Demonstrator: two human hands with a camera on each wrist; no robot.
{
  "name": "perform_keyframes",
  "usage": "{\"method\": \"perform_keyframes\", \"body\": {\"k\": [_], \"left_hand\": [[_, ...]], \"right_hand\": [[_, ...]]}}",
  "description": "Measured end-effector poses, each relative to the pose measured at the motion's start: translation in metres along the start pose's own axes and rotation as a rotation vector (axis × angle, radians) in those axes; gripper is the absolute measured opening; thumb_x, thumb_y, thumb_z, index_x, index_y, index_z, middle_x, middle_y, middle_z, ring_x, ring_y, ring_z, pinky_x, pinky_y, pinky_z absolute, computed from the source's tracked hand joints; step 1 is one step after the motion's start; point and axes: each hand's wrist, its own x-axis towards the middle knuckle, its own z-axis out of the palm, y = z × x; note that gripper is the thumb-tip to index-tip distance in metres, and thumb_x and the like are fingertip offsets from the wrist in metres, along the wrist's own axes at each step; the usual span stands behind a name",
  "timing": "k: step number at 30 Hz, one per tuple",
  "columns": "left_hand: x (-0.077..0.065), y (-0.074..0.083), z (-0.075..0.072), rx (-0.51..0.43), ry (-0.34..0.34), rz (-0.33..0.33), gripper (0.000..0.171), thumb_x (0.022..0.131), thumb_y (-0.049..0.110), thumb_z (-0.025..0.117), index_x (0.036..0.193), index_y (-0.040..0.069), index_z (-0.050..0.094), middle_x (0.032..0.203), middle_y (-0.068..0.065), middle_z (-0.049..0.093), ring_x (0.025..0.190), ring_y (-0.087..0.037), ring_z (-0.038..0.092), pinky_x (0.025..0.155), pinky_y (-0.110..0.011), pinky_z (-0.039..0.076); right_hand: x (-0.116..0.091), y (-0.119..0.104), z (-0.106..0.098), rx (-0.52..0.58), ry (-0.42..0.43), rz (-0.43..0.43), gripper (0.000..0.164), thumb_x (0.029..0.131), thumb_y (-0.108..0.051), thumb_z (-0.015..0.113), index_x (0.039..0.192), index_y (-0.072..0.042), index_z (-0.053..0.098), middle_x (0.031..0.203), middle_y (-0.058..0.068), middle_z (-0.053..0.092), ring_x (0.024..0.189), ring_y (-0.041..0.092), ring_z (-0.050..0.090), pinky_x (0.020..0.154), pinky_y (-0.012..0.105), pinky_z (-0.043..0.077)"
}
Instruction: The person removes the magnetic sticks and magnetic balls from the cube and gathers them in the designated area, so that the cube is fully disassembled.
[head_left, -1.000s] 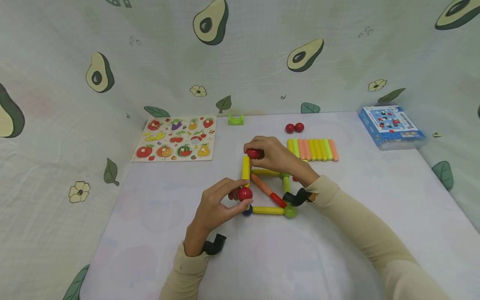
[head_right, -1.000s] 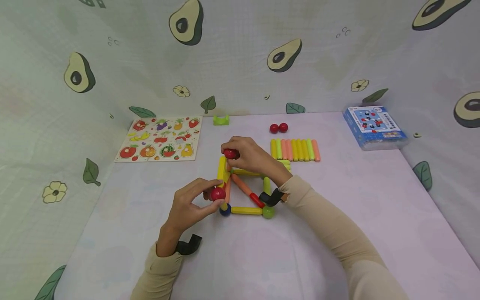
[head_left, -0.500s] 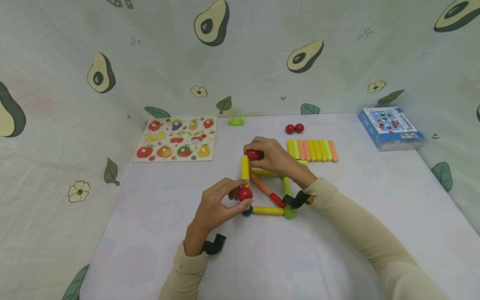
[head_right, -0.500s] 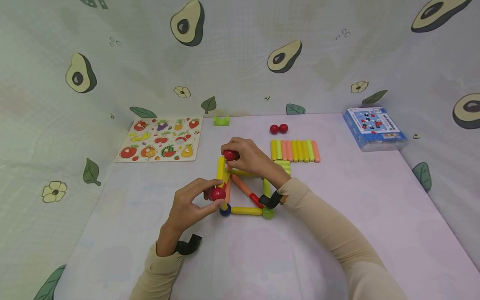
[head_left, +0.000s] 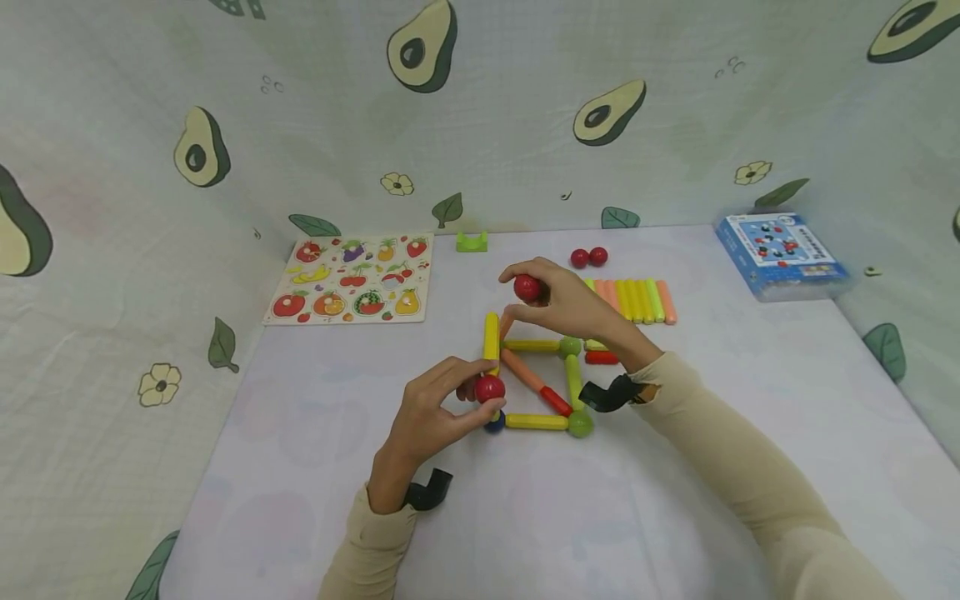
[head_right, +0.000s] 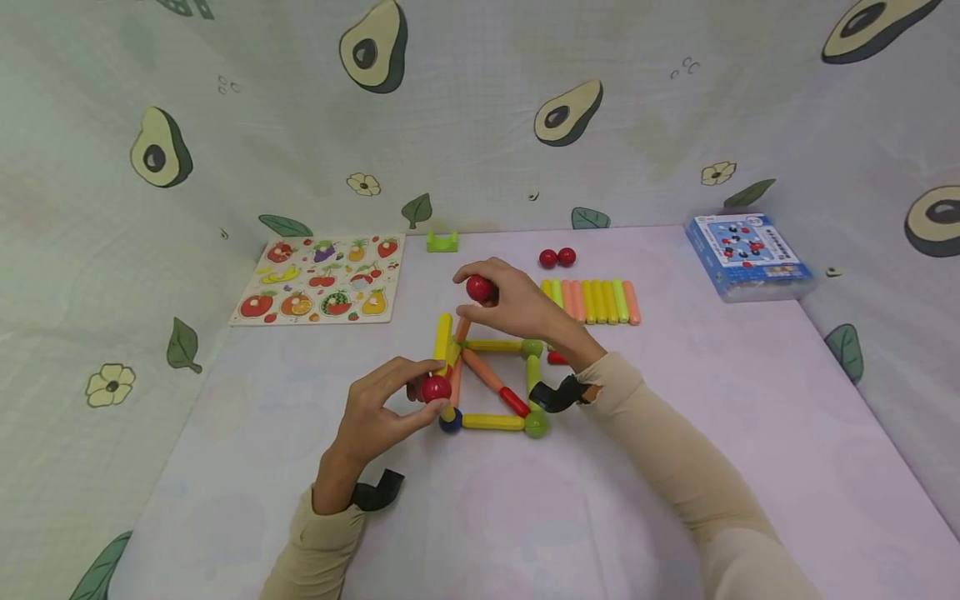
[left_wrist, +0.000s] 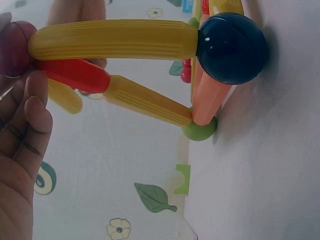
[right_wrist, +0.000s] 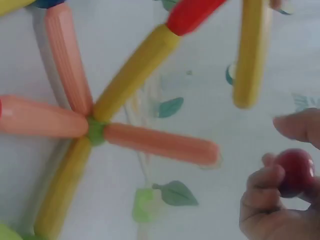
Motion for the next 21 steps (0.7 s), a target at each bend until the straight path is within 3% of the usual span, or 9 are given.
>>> {"method": "perform_keyframes", "body": {"k": [5,8,11,14,21], "left_hand": [[0.001,0.001,-0.001,0.008,-0.003,-0.001,0.046,0.083,0.025,0.083,0.123,0.009,0.068,0.091,0.001,0.064,0.076,-0.011,0.054,0.062,-0.022,0.050],[0.002,0.001,-0.001,0.000,-0.001,0.006,0.045,0.083,0.024,0.083,0.123,0.009,0.068,0.090,0.001,0.063,0.075,-0.011,0.054,0.060,-0.026,0.051],[0.001,0.001,-0.001,-0.011,0.002,0.009,0.045,0.082,0.023,0.084,0.122,0.009,0.068,0.090,0.001,0.063,0.074,-0.011,0.054,0.058,-0.029,0.052],[0.001,0.001,0.000,-0.011,-0.001,0.004,0.045,0.082,0.023,0.084,0.123,0.009,0.068,0.090,0.002,0.062,0.075,-0.011,0.054,0.060,-0.024,0.050],[0.000,0.001,0.001,-0.002,-0.001,-0.001,0.046,0.083,0.023,0.083,0.124,0.010,0.068,0.089,0.002,0.062,0.075,-0.011,0.054,0.062,-0.020,0.048]], "right_hand": [[-0.008,0.006,-0.025,0.019,0.019,-0.018,0.049,0.095,-0.002,0.063,0.142,-0.008,0.054,0.129,0.014,0.043,0.110,0.026,0.050,0.093,0.042,0.050],[-0.012,0.014,-0.037,-0.042,0.079,-0.021,0.052,0.094,-0.001,0.065,0.144,-0.006,0.052,0.128,0.014,0.043,0.110,0.026,0.054,0.096,0.045,0.049],[-0.014,0.024,-0.049,-0.126,0.161,-0.008,0.051,0.092,-0.003,0.069,0.141,-0.005,0.055,0.124,0.013,0.047,0.105,0.026,0.058,0.095,0.047,0.051],[-0.016,0.034,-0.061,-0.203,0.223,0.028,0.047,0.091,-0.007,0.073,0.135,-0.006,0.059,0.122,0.012,0.052,0.101,0.028,0.062,0.090,0.048,0.053],[-0.014,0.066,-0.087,-0.329,0.246,0.115,0.045,0.093,-0.015,0.073,0.135,-0.006,0.059,0.125,0.013,0.056,0.101,0.031,0.061,0.085,0.045,0.054]]}}
